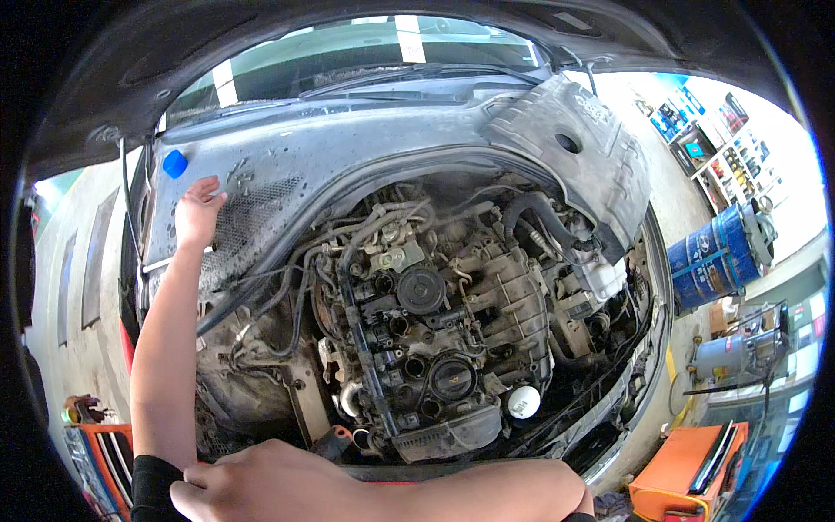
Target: The person works on a car engine with the hood open, using hands to manipulate hoses and components within the engine bay. The person adjusts and repositions parts, appearing to perform maintenance or repair tasks.
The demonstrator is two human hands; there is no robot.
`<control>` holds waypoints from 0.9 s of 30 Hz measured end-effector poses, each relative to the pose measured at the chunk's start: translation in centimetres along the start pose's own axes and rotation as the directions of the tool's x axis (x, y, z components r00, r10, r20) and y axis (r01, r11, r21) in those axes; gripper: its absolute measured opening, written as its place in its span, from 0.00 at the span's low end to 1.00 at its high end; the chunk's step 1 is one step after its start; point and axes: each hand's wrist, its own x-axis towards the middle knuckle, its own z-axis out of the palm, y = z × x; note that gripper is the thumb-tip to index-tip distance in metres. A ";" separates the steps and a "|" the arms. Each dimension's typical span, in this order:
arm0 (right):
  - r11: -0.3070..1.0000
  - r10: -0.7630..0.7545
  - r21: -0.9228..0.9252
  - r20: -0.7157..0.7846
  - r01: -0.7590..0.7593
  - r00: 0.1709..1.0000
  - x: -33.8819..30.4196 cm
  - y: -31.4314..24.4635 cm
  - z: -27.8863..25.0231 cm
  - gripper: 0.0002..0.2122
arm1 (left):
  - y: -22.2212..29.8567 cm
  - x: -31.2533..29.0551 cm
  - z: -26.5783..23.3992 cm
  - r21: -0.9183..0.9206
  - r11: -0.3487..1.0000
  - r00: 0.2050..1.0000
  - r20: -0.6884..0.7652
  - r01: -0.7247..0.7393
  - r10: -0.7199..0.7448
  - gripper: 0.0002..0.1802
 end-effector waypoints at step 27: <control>0.421 0.899 0.456 -0.096 -0.784 0.428 -19.6 10.0 27.9 0.12 | -5.8 -57.8 -36.0 -0.030 0.928 0.881 -0.303 0.372 -0.363 0.15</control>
